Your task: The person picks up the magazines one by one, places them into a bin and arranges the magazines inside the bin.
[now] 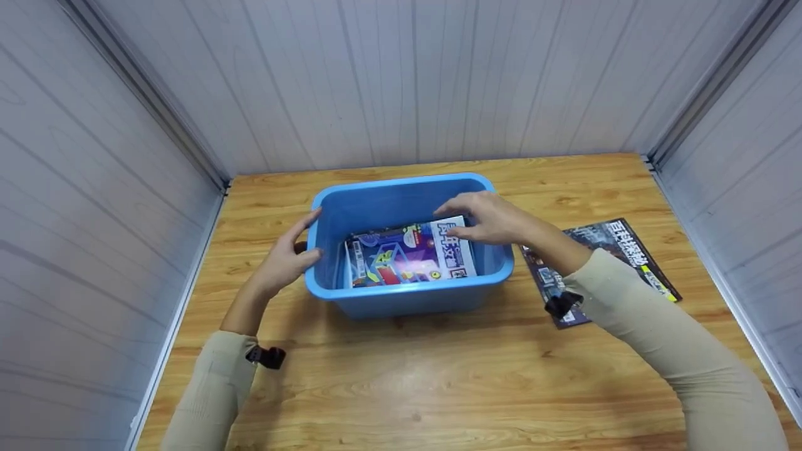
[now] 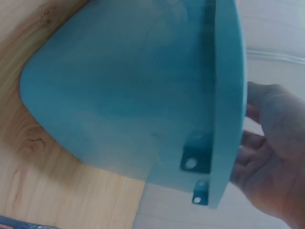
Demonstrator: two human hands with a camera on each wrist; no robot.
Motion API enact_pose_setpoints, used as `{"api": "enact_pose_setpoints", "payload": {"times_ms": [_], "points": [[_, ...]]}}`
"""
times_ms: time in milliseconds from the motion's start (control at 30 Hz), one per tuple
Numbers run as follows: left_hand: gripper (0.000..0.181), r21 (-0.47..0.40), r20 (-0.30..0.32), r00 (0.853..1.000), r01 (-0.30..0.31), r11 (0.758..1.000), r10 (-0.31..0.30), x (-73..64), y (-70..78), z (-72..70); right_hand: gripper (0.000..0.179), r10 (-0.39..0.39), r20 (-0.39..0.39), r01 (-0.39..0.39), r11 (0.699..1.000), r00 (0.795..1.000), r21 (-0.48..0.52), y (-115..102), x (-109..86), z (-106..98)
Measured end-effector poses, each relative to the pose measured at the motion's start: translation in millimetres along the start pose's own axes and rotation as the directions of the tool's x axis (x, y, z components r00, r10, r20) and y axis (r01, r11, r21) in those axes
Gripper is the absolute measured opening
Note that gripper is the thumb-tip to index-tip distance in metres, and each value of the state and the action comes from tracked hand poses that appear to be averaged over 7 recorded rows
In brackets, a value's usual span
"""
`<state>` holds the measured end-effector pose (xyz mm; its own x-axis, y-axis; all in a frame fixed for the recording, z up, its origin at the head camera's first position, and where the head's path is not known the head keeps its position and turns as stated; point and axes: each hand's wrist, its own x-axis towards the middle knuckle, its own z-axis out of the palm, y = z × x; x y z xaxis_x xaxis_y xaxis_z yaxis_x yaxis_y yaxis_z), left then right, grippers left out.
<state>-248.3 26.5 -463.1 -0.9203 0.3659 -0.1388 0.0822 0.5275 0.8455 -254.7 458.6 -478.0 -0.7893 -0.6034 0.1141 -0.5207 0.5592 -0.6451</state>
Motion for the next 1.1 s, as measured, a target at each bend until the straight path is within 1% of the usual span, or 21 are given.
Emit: {"api": "enact_pose_setpoints", "payload": {"times_ms": [100,200,333,467,633,767,900,1100], "points": [[0.084,0.005,0.004,1.0,-0.002,1.0,0.002,1.5,-0.1,1.2,0.043,-0.059,-0.086,0.062,0.997,0.995,0.04,8.0,-5.1,2.7],[0.084,0.013,0.008,1.0,-0.005,1.0,0.005,2.0,-0.8,2.1,0.042,-0.096,-0.178,0.111,0.991,0.979,0.078,14.4,-10.4,5.0],[0.084,0.014,0.009,1.0,-0.012,1.0,0.012,1.7,-1.1,2.1,0.042,-0.11,-0.275,0.149,0.981,0.955,0.125,20.3,-17.3,3.7],[0.084,0.015,0.005,1.0,-0.013,1.0,0.012,1.9,-0.8,2.0,0.043,-0.107,-0.344,0.165,0.976,0.933,0.143,27.9,-23.8,0.7],[0.084,0.011,0.01,1.0,-0.008,1.0,0.008,1.7,-1.0,2.6,0.042,-0.102,-0.417,0.166,0.979,0.903,0.121,39.3,-33.8,-0.2],[0.083,0.006,0.008,1.0,0.001,1.0,-0.001,1.8,-2.0,2.8,0.041,-0.081,-0.469,0.149,0.983,0.88,0.109,47.2,-43.8,-1.7],[0.083,0.009,0.004,1.0,0.006,1.0,-0.006,1.4,-1.9,2.5,0.043,-0.043,-0.494,0.119,0.985,0.869,0.124,54.4,-53.3,-4.9],[0.083,0.01,0.004,1.0,0.001,1.0,-0.001,2.4,-2.8,1.8,0.047,-0.003,-0.509,0.077,0.989,0.861,0.124,65.9,-66.8,-8.8]]}}
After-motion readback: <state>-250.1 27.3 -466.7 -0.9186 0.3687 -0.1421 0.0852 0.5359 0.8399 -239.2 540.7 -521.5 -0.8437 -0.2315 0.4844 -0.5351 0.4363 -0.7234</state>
